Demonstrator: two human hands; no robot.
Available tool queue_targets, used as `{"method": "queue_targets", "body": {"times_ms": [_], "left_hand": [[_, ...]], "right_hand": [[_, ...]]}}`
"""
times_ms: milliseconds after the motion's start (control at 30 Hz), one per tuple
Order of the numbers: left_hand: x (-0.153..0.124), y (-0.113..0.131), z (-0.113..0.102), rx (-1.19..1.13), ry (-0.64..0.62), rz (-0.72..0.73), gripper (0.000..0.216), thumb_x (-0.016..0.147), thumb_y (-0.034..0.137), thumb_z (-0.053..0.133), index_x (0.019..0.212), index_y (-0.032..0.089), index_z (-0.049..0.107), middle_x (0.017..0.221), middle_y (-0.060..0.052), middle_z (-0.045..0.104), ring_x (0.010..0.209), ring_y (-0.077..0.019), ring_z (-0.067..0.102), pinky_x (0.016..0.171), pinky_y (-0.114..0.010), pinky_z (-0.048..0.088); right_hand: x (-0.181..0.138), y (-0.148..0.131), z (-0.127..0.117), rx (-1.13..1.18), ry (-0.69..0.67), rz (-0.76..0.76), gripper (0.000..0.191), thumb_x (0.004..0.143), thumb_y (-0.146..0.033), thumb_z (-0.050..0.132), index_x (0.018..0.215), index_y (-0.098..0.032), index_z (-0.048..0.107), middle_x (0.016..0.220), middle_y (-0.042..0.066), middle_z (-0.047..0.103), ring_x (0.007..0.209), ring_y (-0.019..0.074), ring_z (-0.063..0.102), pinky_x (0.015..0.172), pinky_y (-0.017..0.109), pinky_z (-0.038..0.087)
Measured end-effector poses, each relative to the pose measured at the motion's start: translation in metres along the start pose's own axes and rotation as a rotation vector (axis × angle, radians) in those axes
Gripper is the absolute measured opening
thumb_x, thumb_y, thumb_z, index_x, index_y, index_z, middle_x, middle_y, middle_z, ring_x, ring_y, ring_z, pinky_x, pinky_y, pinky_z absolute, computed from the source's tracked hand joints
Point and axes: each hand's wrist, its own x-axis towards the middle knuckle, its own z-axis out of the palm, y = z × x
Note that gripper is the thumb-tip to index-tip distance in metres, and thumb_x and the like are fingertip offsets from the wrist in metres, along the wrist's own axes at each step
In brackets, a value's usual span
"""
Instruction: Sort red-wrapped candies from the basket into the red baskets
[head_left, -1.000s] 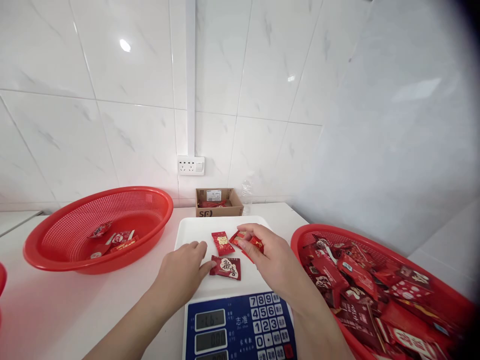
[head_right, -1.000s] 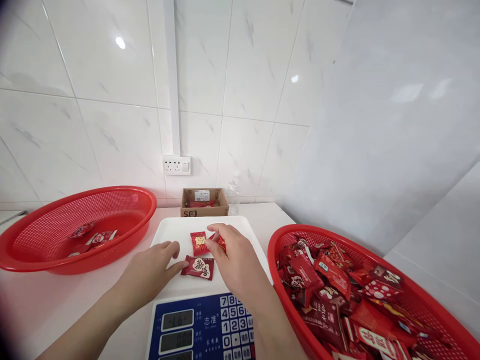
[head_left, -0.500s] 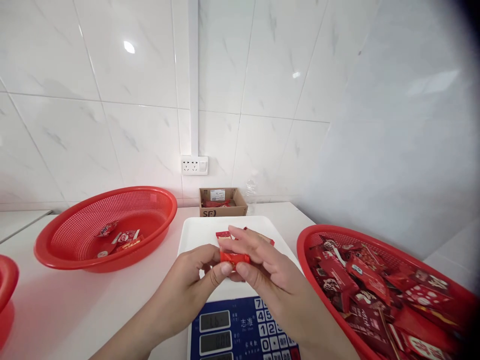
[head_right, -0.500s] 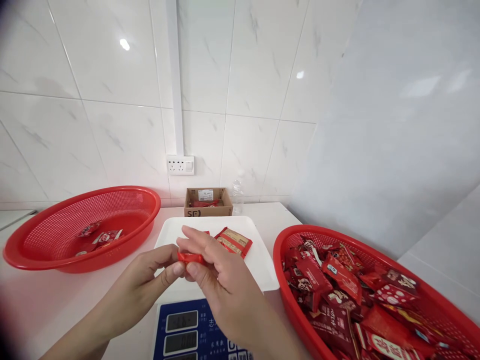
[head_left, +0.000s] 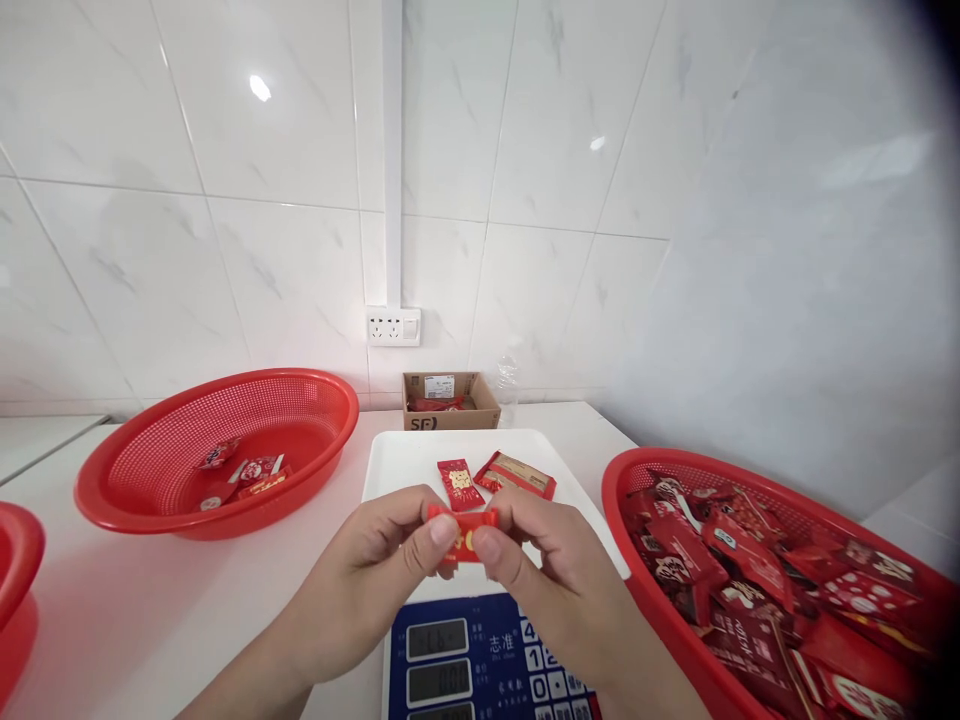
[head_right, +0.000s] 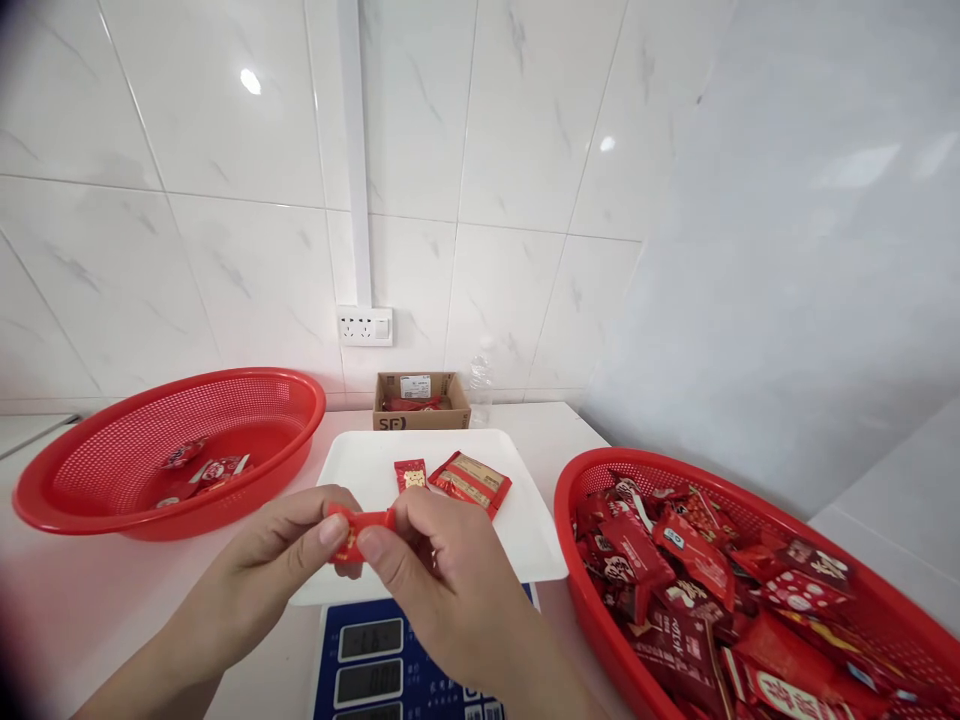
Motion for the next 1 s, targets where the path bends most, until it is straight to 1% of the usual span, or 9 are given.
{"method": "queue_targets", "body": {"times_ms": [67,167,267,400,533,633,733,867,1000], "left_hand": [[-0.0005,0.0000,0.0009,-0.062,-0.016,0.003,0.034,0.088,0.052,0.058,0.077,0.020,0.059,0.070,0.003,0.054,0.068,-0.0113,0.050,0.066,-0.022,0.045],[-0.0017,0.0008,0.0014,-0.105,-0.031,-0.015,0.037,0.087,0.054,0.059,0.075,0.019,0.058,0.069,0.003,0.054,0.067,-0.0115,0.050,0.065,-0.023,0.046],[-0.0021,0.0015,0.0013,-0.072,-0.010,-0.022,0.039,0.087,0.055,0.058,0.071,0.019,0.057,0.067,0.002,0.054,0.066,-0.0120,0.049,0.063,-0.024,0.045],[-0.0014,0.0007,0.0024,0.032,0.043,0.042,0.037,0.091,0.052,0.055,0.072,0.019,0.058,0.068,0.003,0.053,0.066,-0.0115,0.048,0.063,-0.023,0.043],[-0.0011,-0.0005,0.0040,0.090,0.075,0.057,0.036,0.094,0.049,0.050,0.076,0.020,0.059,0.072,0.002,0.057,0.069,-0.0122,0.051,0.065,-0.023,0.044],[-0.0012,-0.0001,0.0040,0.071,0.057,0.058,0.032,0.095,0.047,0.049,0.079,0.021,0.061,0.073,0.002,0.056,0.071,-0.0129,0.053,0.067,-0.024,0.046],[-0.0019,0.0014,0.0035,0.060,0.022,0.062,0.027,0.093,0.044,0.054,0.081,0.022,0.062,0.075,0.002,0.055,0.072,-0.0131,0.052,0.068,-0.023,0.046],[-0.0039,0.0035,0.0032,0.085,0.026,0.041,0.027,0.092,0.043,0.057,0.075,0.021,0.060,0.071,0.002,0.054,0.070,-0.0133,0.052,0.067,-0.023,0.046],[-0.0038,0.0047,0.0027,0.122,0.022,0.015,0.030,0.091,0.043,0.058,0.071,0.021,0.056,0.069,0.003,0.056,0.070,-0.0130,0.054,0.066,-0.023,0.046]], "right_hand": [[-0.0006,-0.0008,0.0032,-0.001,-0.009,-0.031,0.041,0.093,-0.047,0.049,0.063,-0.021,0.041,0.057,-0.005,0.041,0.054,0.0110,0.037,0.048,0.024,0.029],[-0.0010,-0.0014,0.0070,0.022,0.014,-0.074,0.039,0.094,-0.043,0.050,0.062,-0.022,0.039,0.056,-0.005,0.042,0.052,0.0107,0.038,0.047,0.024,0.029],[-0.0006,-0.0013,0.0089,0.051,0.033,-0.086,0.039,0.093,-0.043,0.052,0.062,-0.022,0.040,0.055,-0.005,0.044,0.051,0.0105,0.038,0.046,0.023,0.030],[0.0009,0.0005,0.0094,0.018,0.087,-0.072,0.044,0.089,-0.048,0.056,0.059,-0.023,0.037,0.054,-0.004,0.045,0.051,0.0118,0.040,0.047,0.024,0.031],[0.0025,0.0033,0.0088,-0.029,0.113,-0.145,0.038,0.094,-0.040,0.051,0.062,-0.022,0.039,0.058,-0.002,0.051,0.054,0.0123,0.044,0.051,0.025,0.034],[0.0026,0.0032,0.0067,-0.030,0.122,-0.150,0.037,0.096,-0.036,0.047,0.063,-0.022,0.038,0.058,-0.003,0.048,0.053,0.0113,0.042,0.050,0.024,0.033],[0.0018,0.0014,0.0035,0.021,0.105,-0.120,0.036,0.098,-0.036,0.045,0.065,-0.022,0.043,0.059,-0.004,0.045,0.055,0.0112,0.044,0.050,0.023,0.034],[0.0000,0.0013,0.0010,0.052,0.104,-0.043,0.036,0.096,-0.042,0.048,0.067,-0.021,0.050,0.062,-0.002,0.051,0.059,0.0127,0.047,0.052,0.025,0.037],[0.0000,0.0031,-0.0006,0.098,0.113,-0.028,0.027,0.092,-0.043,0.054,0.077,-0.022,0.057,0.071,0.000,0.058,0.064,0.0146,0.052,0.057,0.027,0.043]]}}
